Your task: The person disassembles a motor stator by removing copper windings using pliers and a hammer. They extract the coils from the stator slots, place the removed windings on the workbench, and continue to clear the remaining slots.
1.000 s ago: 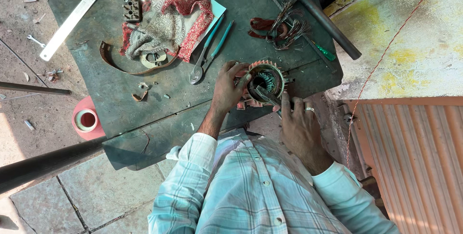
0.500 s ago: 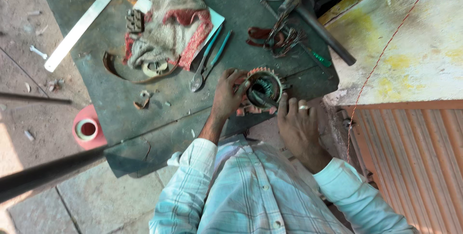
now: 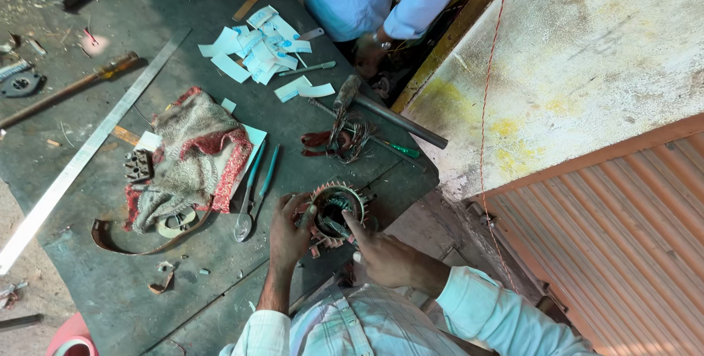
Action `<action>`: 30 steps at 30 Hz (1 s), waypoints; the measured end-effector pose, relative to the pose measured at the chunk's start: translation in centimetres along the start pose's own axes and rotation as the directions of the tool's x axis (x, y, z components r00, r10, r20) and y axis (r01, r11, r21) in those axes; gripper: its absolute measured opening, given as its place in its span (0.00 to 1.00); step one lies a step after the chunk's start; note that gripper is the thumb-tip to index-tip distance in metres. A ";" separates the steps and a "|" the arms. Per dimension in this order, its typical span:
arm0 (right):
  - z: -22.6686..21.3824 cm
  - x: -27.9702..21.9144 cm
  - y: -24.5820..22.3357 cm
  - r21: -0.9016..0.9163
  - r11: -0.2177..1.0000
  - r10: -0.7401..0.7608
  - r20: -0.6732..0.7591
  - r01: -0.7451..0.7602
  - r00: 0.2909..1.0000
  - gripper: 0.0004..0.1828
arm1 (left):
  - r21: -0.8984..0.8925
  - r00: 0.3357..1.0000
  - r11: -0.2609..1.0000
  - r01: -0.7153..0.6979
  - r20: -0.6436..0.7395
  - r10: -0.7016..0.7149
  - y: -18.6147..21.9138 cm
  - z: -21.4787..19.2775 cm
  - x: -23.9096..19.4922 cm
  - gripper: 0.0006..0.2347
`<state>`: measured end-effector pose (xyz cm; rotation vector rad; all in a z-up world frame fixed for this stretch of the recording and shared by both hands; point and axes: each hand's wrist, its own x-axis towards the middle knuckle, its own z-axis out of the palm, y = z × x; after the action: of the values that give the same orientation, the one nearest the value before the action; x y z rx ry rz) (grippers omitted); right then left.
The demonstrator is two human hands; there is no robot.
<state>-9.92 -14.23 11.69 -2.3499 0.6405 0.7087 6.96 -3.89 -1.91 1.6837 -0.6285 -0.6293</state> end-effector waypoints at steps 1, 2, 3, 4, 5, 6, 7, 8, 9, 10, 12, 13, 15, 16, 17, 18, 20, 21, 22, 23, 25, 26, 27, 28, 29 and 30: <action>-0.4 -0.1 -0.2 0.100 0.995 0.026 0.036 -0.029 0.999 0.51 | -0.016 1.000 1.000 -0.006 -0.003 0.006 0.1 0.0 -0.1 0.14; -0.4 -0.5 -0.5 0.274 0.955 0.091 0.103 -0.116 0.991 0.50 | -0.032 1.000 0.999 -0.011 -0.006 0.011 0.1 -0.1 -0.2 0.14; -0.3 -1.1 -0.9 0.433 0.877 0.141 0.179 -0.207 0.974 0.49 | -0.039 1.000 0.999 -0.001 -0.010 0.000 0.1 -0.2 -0.2 0.14; -0.4 -1.5 -1.0 0.565 0.768 0.177 0.264 -0.301 0.948 0.47 | -0.051 1.000 0.999 0.011 -0.017 -0.012 0.2 -0.1 -0.2 0.14; -0.3 -1.8 -1.1 0.669 0.716 0.074 0.209 -0.198 0.975 0.48 | -0.062 0.999 0.998 0.023 -0.023 -0.024 0.2 0.1 0.0 0.14; 0.6 -2.6 -1.3 0.762 0.640 -0.024 0.148 -0.099 0.989 0.49 | -0.037 0.999 0.999 0.025 -0.027 -0.026 0.0 0.1 -0.1 0.14; 1.3 -3.1 -1.1 0.838 0.545 -0.115 0.076 -0.001 0.990 0.49 | -0.012 0.999 1.000 0.027 -0.032 -0.028 -0.2 0.1 -0.1 0.14; 1.9 -3.0 -0.8 0.833 0.553 -0.099 0.030 0.030 0.995 0.48 | 0.017 0.999 0.999 0.027 -0.029 -0.026 -0.4 0.3 -0.1 0.14; 2.5 -2.8 -0.3 0.826 0.560 -0.084 -0.017 0.061 0.996 0.47 | 0.004 1.000 1.000 0.017 -0.023 -0.017 -0.5 0.4 -0.1 0.14; 3.0 -2.5 0.2 0.815 0.571 -0.073 -0.065 0.095 0.995 0.45 | -0.008 1.000 1.000 0.005 -0.023 -0.005 -0.6 0.4 0.0 0.14; 3.8 -1.8 1.7 0.834 0.516 -0.143 -0.143 0.197 0.979 0.24 | 0.027 0.997 0.998 -0.060 -0.037 0.061 -0.4 0.2 -0.1 0.14; 4.2 -1.6 2.5 0.838 0.486 -0.176 -0.183 0.247 0.967 0.19 | 0.075 0.992 0.991 -0.112 -0.047 0.115 -0.1 0.2 -0.2 0.14; 4.5 -1.8 4.3 0.859 0.471 -0.085 -0.182 0.201 0.980 0.17 | 0.249 0.951 0.938 -0.240 -0.132 0.279 1.0 0.0 -0.7 0.15; 4.6 -1.9 5.0 0.869 0.462 -0.039 -0.180 0.178 0.983 0.16 | 0.377 0.900 0.876 -0.301 -0.190 0.391 1.7 0.1 -1.2 0.16; 4.7 -2.0 5.4 0.865 0.473 -0.016 -0.179 0.165 0.984 0.16 | 0.503 0.833 0.794 -0.341 -0.229 0.503 2.7 0.1 -1.8 0.16; 4.8 -2.2 5.8 0.862 0.483 0.010 -0.180 0.153 0.984 0.16 | 0.496 0.824 0.792 -0.356 -0.234 0.516 3.7 0.1 -2.1 0.15; 4.8 -2.4 6.1 0.844 0.517 0.043 -0.188 0.139 0.981 0.16 | 0.483 0.806 0.787 -0.383 -0.241 0.540 5.8 -0.1 -2.9 0.12; 4.8 -2.7 6.1 0.829 0.543 0.050 -0.193 0.136 0.980 0.15 | 0.287 0.905 0.893 -0.346 -0.151 0.399 6.8 -0.4 -3.3 0.14; 4.9 -2.9 6.1 0.813 0.568 0.056 -0.196 0.130 0.979 0.15 | 0.090 0.965 0.962 -0.258 -0.024 0.261 7.5 -0.6 -3.7 0.15; 4.8 -3.1 6.0 0.846 0.521 0.029 -0.149 0.112 0.988 0.16 | -0.095 0.982 0.987 -0.129 0.130 0.140 8.2 -0.7 -3.8 0.16; 4.5 -3.5 5.8 0.901 0.428 -0.039 -0.057 0.068 0.998 0.17 | -0.116 0.937 0.971 -0.210 0.261 0.234 9.1 -0.7 -3.7 0.15; 4.2 -3.6 5.7 0.885 0.450 -0.081 -0.092 0.119 0.992 0.17 | -0.131 0.903 0.959 -0.252 0.324 0.282 9.4 -0.6 -3.5 0.14; 3.8 -3.7 5.5 0.866 0.471 -0.124 -0.126 0.170 0.984 0.17 | -0.202 0.916 0.969 -0.142 0.344 0.206 9.6 -0.5 -3.4 0.14; 3.5 -3.9 5.2 0.844 0.488 -0.167 -0.159 0.222 0.973 0.17 | -0.270 0.919 0.962 -0.031 0.371 0.133 9.7 -0.4 -3.3 0.14; 3.1 -4.0 4.9 0.830 0.516 -0.158 -0.151 0.212 0.976 0.17 | -0.331 0.914 0.940 0.082 0.402 0.062 9.7 -0.3 -3.2 0.13; 2.7 -4.2 4.6 0.814 0.544 -0.148 -0.144 0.202 0.979 0.17 | -0.349 0.909 0.933 0.090 0.412 0.066 9.6 -0.3 -3.2 0.13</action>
<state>-16.62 -14.55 10.57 -1.4945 0.5733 0.1485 4.16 -3.25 7.83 1.2119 -0.7513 -1.0653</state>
